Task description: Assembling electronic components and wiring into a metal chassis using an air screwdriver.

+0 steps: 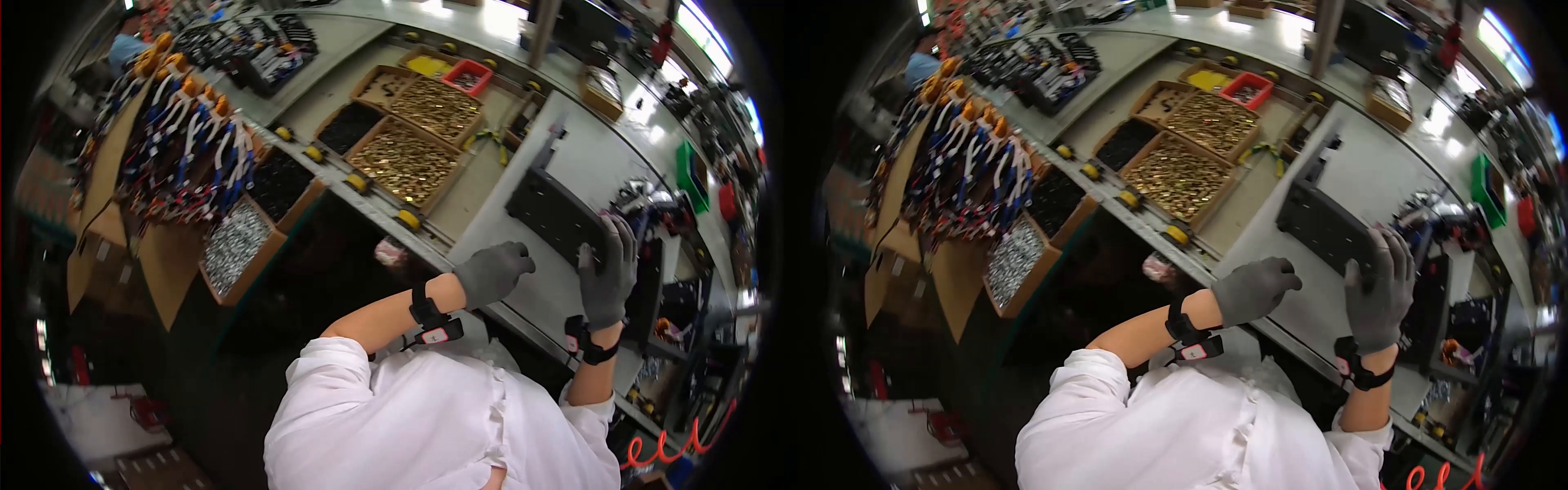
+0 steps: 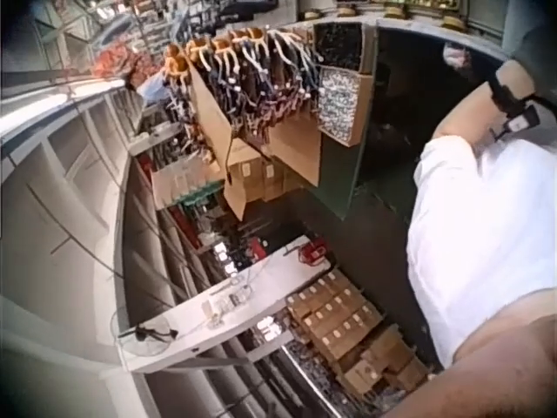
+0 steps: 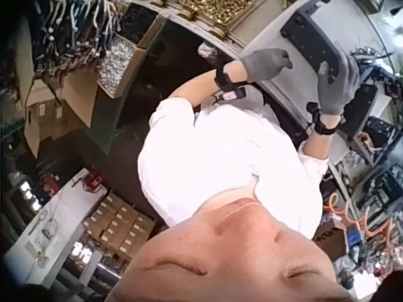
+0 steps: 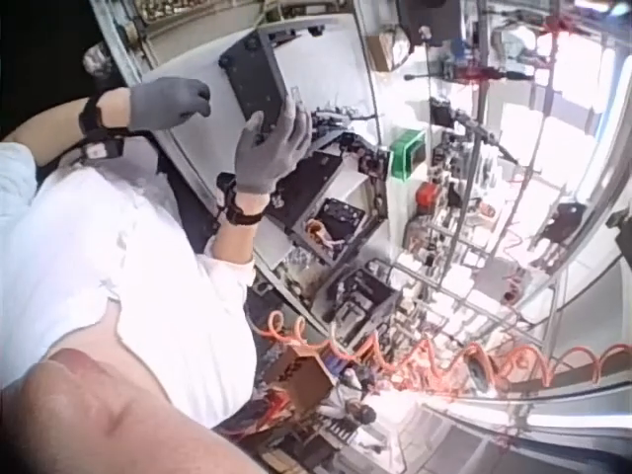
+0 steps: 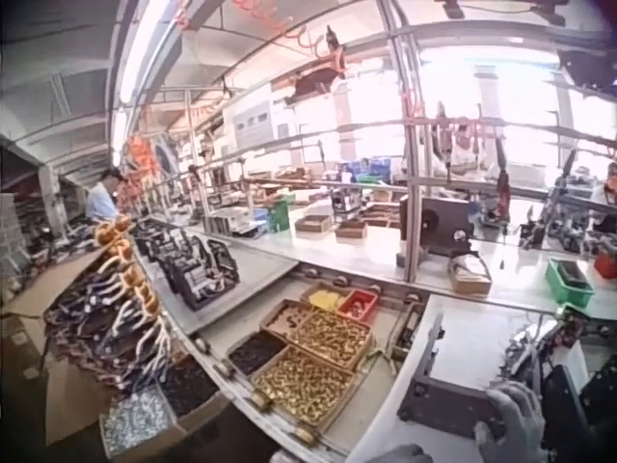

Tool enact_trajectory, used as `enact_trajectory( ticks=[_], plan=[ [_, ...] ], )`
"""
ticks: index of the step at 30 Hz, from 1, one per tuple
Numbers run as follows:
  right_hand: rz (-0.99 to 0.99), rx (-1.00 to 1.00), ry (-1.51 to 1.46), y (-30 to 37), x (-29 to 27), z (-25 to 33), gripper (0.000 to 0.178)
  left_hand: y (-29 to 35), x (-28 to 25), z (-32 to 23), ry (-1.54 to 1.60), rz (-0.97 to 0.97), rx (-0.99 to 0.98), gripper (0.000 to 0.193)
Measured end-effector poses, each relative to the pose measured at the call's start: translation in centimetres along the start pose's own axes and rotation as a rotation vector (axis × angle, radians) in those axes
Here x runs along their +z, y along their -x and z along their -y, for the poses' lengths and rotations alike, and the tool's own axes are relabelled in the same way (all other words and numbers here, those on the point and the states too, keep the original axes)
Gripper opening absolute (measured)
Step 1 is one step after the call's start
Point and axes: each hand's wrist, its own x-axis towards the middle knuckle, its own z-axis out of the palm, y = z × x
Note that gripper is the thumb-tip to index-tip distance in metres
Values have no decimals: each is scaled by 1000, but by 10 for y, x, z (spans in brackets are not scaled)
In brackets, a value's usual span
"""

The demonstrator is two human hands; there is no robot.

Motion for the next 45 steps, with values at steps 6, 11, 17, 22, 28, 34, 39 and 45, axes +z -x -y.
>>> enact_trajectory(
  ticks=[6, 11, 17, 22, 28, 34, 39, 45],
  plan=[
    [141, 44, 145, -9, 25, -26, 39, 148, -140, 68, -561, -1005, -367, 23],
    [177, 40, -99, 0, 5, -20, 37, 268, -191, 84, -888, -982, -1220, 33],
    [294, -92, 44, 9, -55, 17, 43, 180, -165, 70, -598, -1144, -635, 31],
    [513, -4, 136, -16, -81, -17, 61, 18, -131, 22, -221, -826, 83, 31],
    [327, 110, -272, -40, -148, -63, 54, -69, -86, -23, 74, -219, 360, 15],
    [443, 370, 220, -97, -95, -180, 67, -71, -76, -20, -5, -157, 342, 9],
    [761, 207, 628, -77, -1, -234, 87, -69, -78, -22, -42, -142, 329, 11],
    [740, 210, 605, -74, 7, -241, 68, -71, -80, -25, -73, -106, 313, 12]
  ],
)
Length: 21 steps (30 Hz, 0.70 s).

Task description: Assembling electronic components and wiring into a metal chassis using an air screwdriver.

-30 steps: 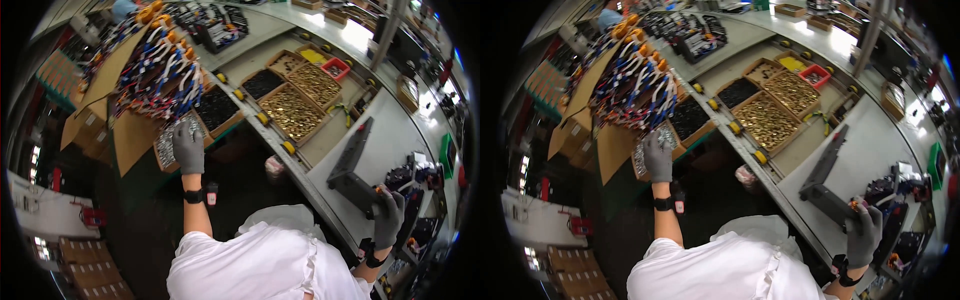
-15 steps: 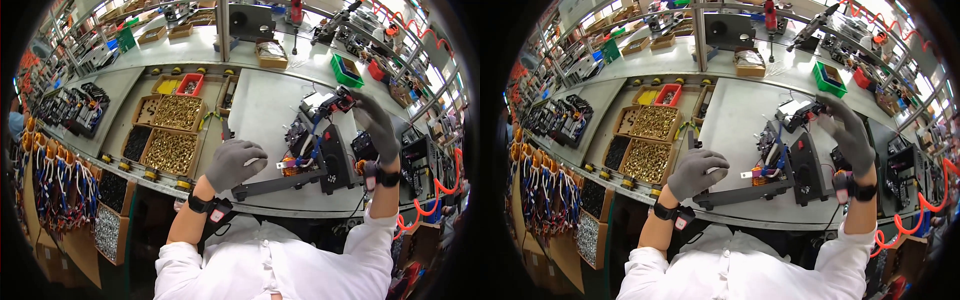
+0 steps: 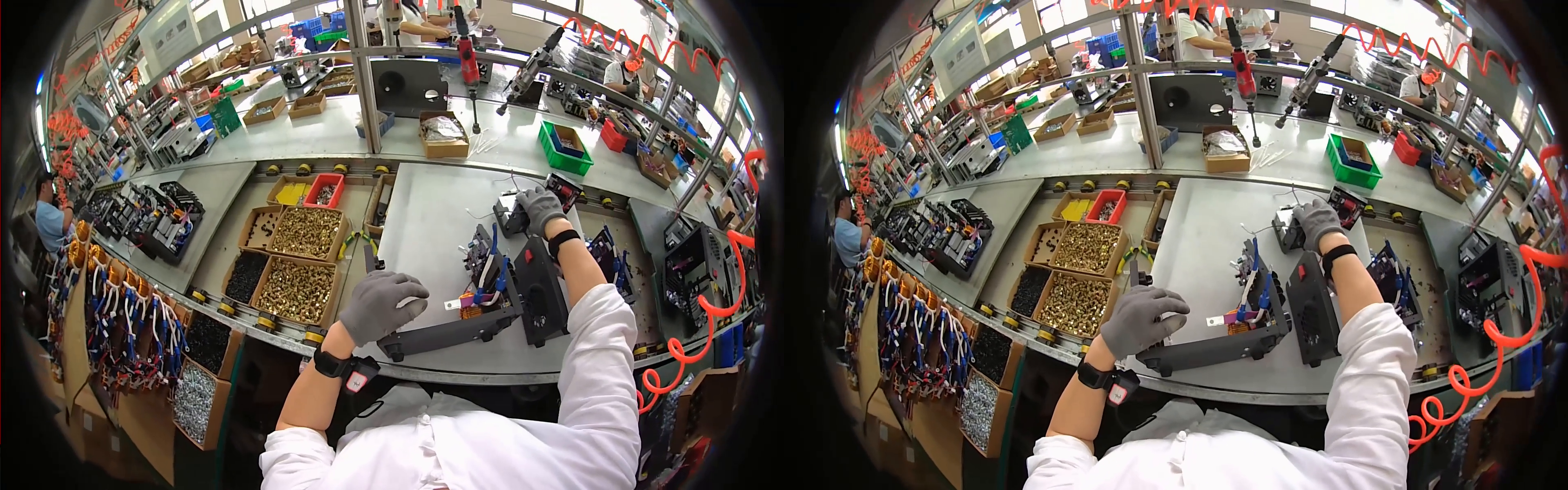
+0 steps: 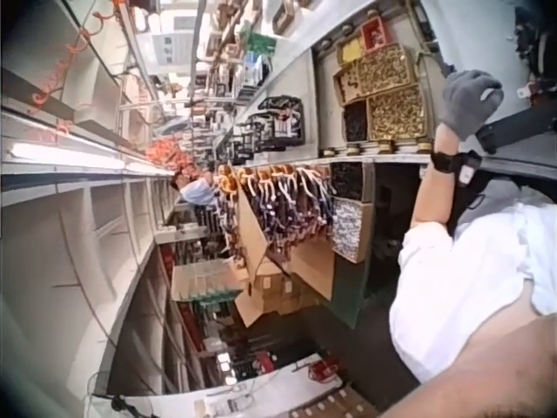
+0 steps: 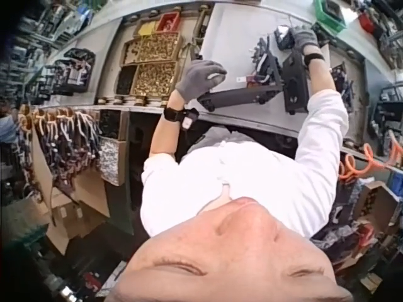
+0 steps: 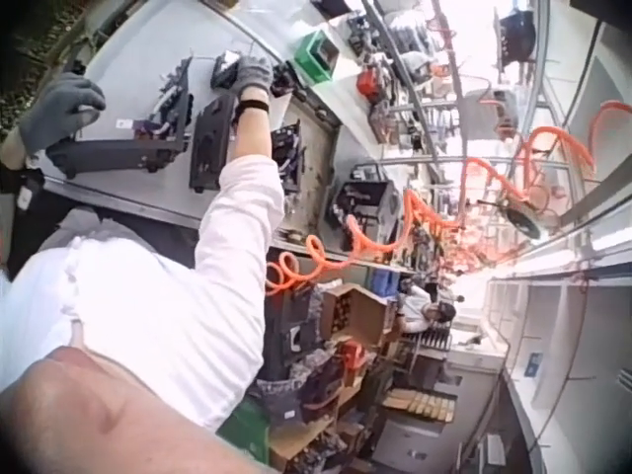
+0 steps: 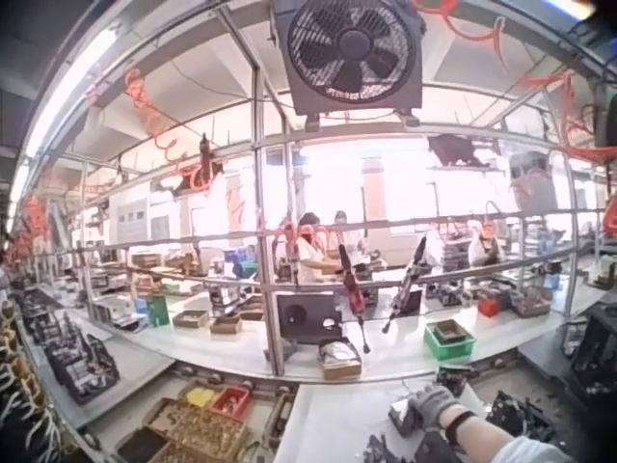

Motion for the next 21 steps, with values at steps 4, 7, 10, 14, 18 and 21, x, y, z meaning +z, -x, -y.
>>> enact_trajectory(
  ticks=[4, 7, 10, 14, 18, 21],
  plan=[
    [-50, 58, -5, 14, -10, -2, 64, -1, -1, -1, -27, 35, 9, 13],
    [-85, 45, 5, 22, -10, 3, 65, -2, -3, -4, -70, 88, 10, 14],
    [8, 134, -256, 22, -10, 2, 68, -6, -9, -7, -128, 185, 7, 16],
    [-420, 483, -829, 22, -15, -21, 76, -23, -24, -9, 6, 298, -121, 19],
    [-793, 190, -2343, 26, -28, -45, 36, -64, -33, -6, 308, 72, -213, 24],
    [-408, -42, -2786, 39, -38, -38, 26, -115, -25, -5, 691, -71, -384, 40]
  ],
)
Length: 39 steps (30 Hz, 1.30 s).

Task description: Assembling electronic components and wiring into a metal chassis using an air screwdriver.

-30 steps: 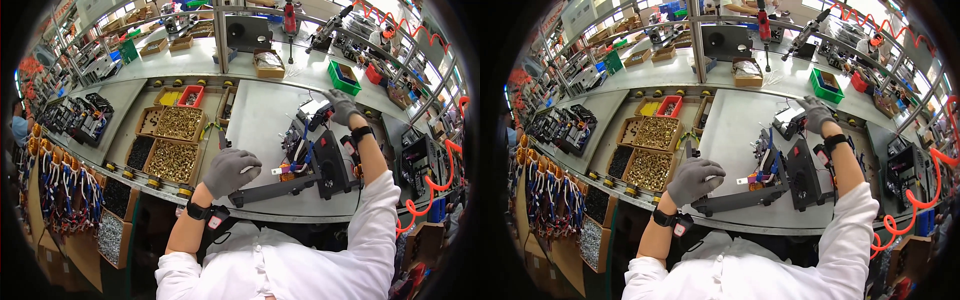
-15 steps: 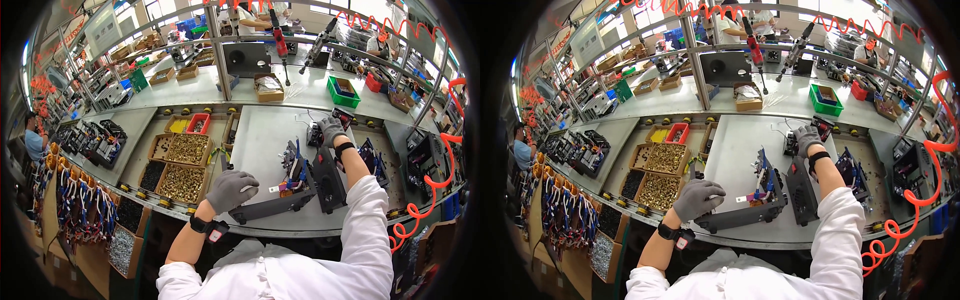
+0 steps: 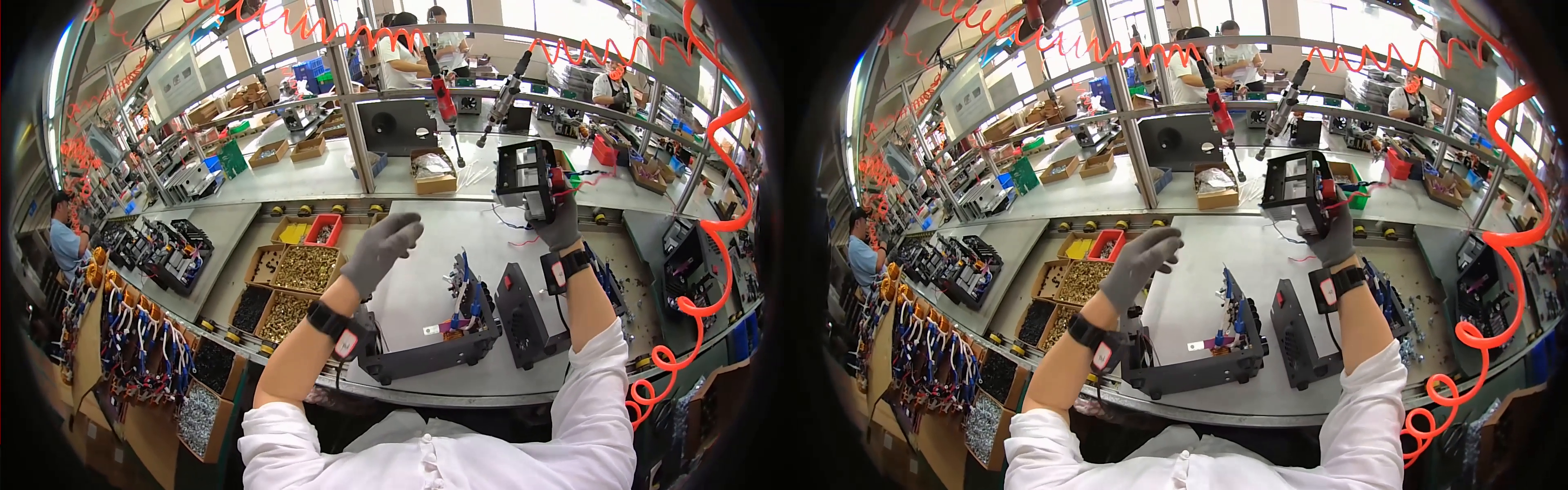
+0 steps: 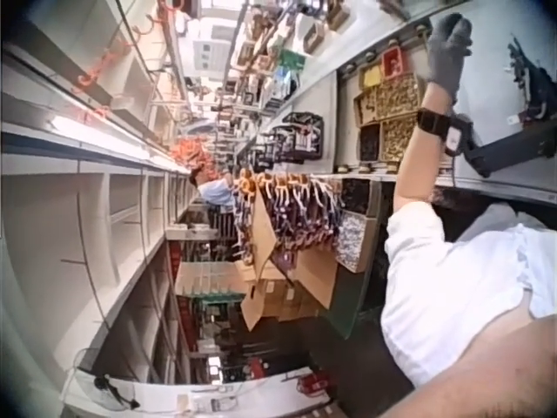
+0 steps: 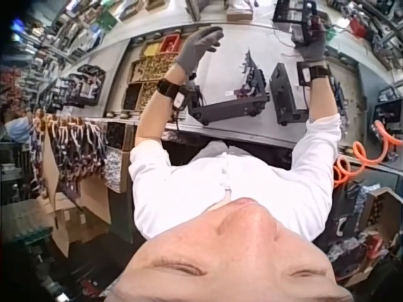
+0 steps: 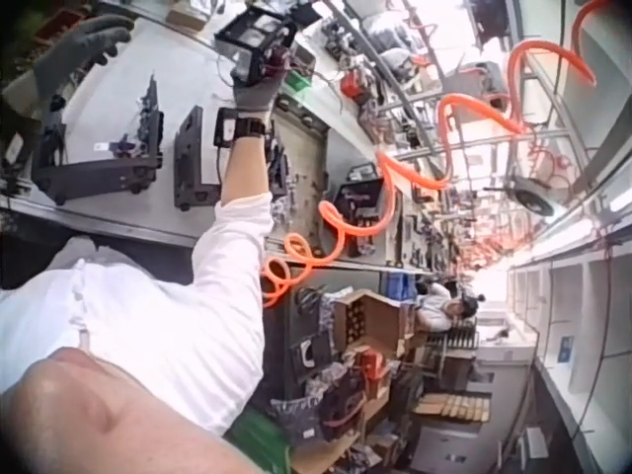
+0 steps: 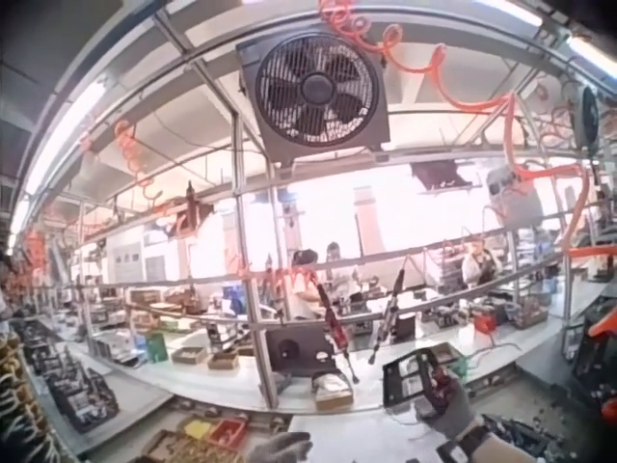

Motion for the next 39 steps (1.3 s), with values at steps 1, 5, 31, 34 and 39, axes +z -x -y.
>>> enact_trajectory(
  ticks=[1, 5, 31, 34, 39],
  plan=[
    [182, 79, -77, 4, 6, -4, 28, -15, 8, -3, 110, -2, -91, 42],
    [535, -478, 553, 21, 31, -46, 46, -55, 40, -12, 623, 189, -211, 45],
    [556, -196, 750, 11, 20, -96, 50, -43, 28, -8, 1330, 10, 138, 37],
    [494, 16, 806, 26, 34, -84, 81, -44, -7, -1, 1184, -344, 153, 31],
    [548, 260, 1712, 51, 69, -95, 89, -30, -38, 11, 604, -469, 162, 42]
  ],
)
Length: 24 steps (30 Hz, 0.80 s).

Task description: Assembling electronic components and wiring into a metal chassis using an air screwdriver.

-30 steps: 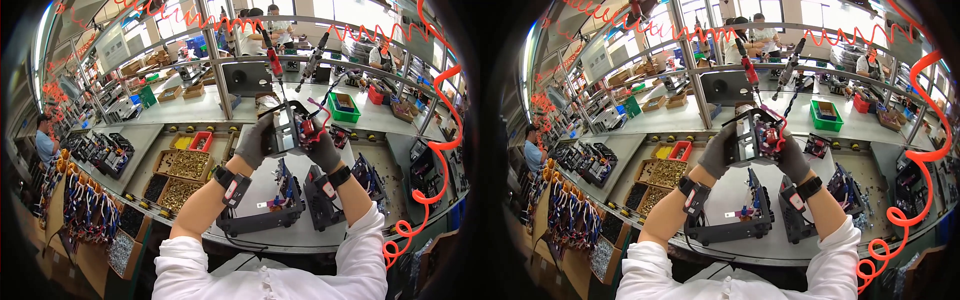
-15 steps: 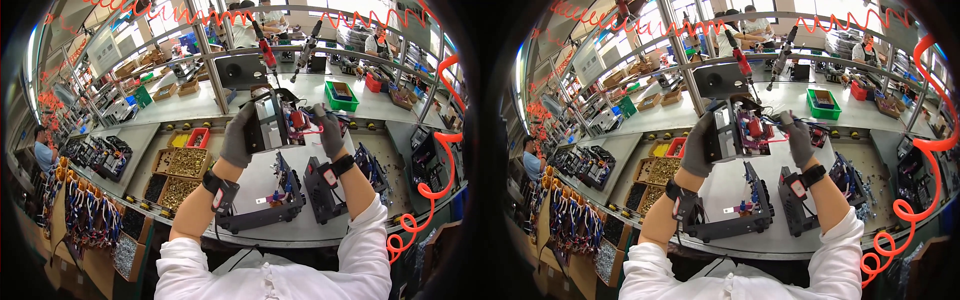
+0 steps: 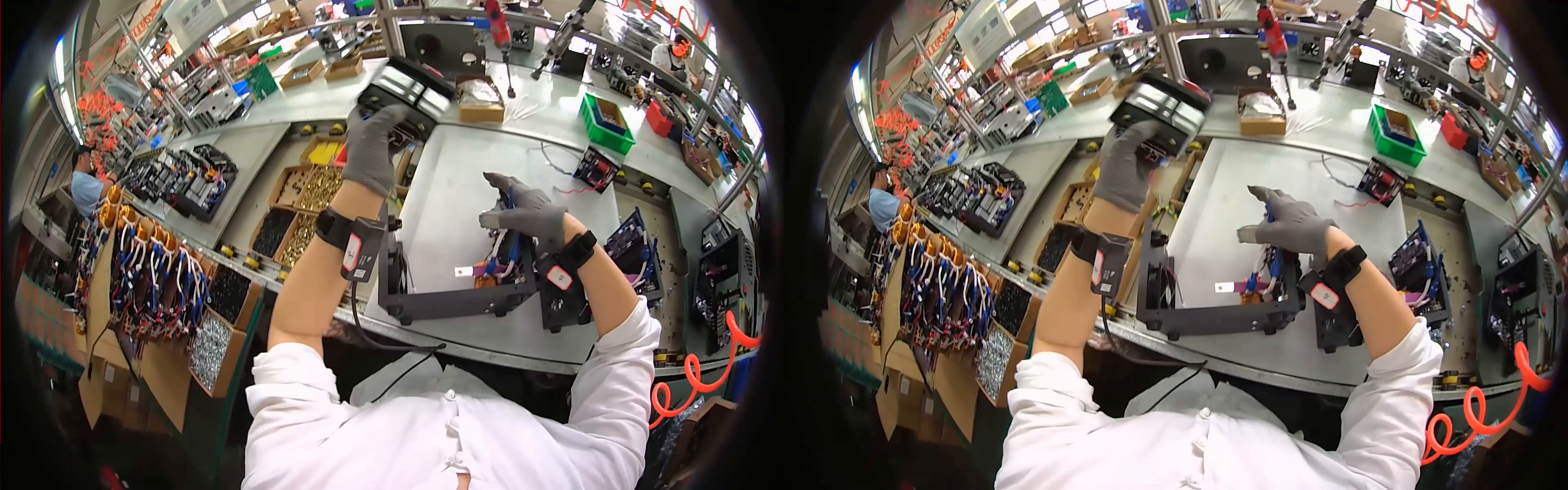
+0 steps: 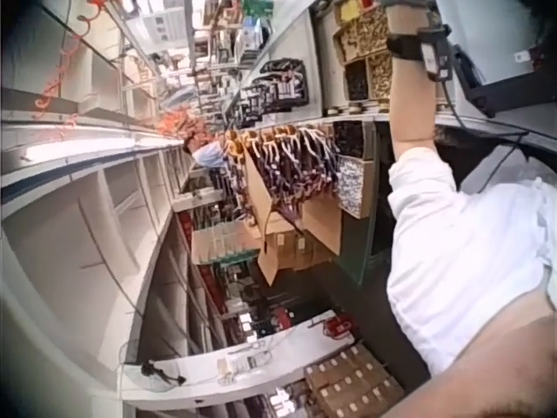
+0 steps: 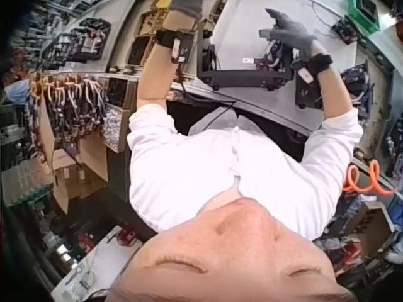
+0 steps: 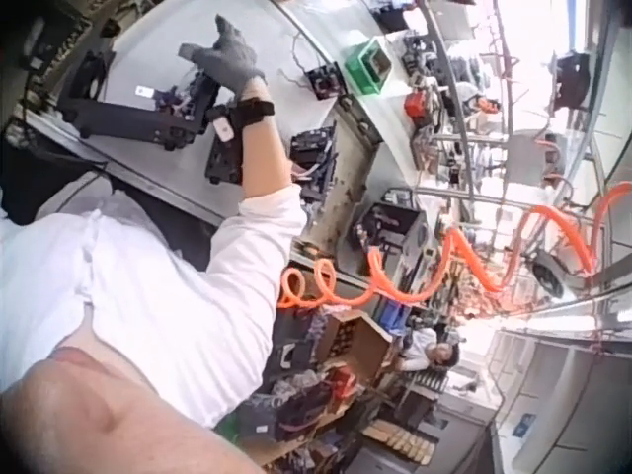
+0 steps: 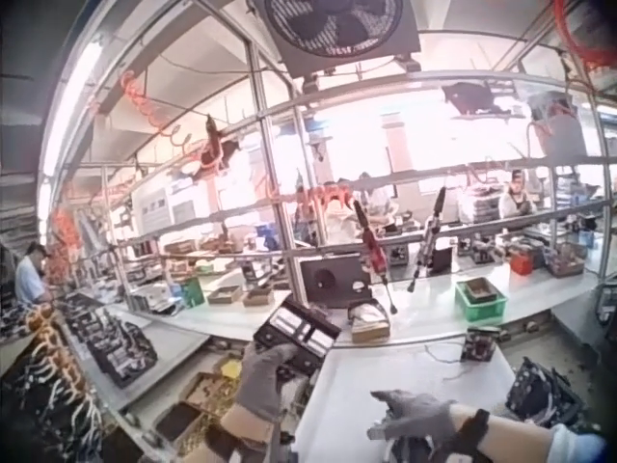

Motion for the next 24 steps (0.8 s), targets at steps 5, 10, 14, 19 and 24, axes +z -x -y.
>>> enact_trajectory(
  ticks=[5, 10, 14, 19, 24],
  plan=[
    [73, 91, 7, 0, 4, 14, 81, 48, -3, 4, -1290, 395, -76, 80],
    [89, 224, 63, -5, 5, 7, 74, 90, 16, 13, -1670, 1253, -426, 63],
    [59, 252, 104, -9, 8, 11, 68, 97, 16, 14, -1607, 1410, -561, 63],
    [78, 217, 108, -5, 3, 19, 66, 95, 2, 10, -1402, 1323, -613, 57],
    [135, 146, -207, -8, 5, 2, 66, 122, 7, -6, -1545, 1154, -439, 54]
  ],
)
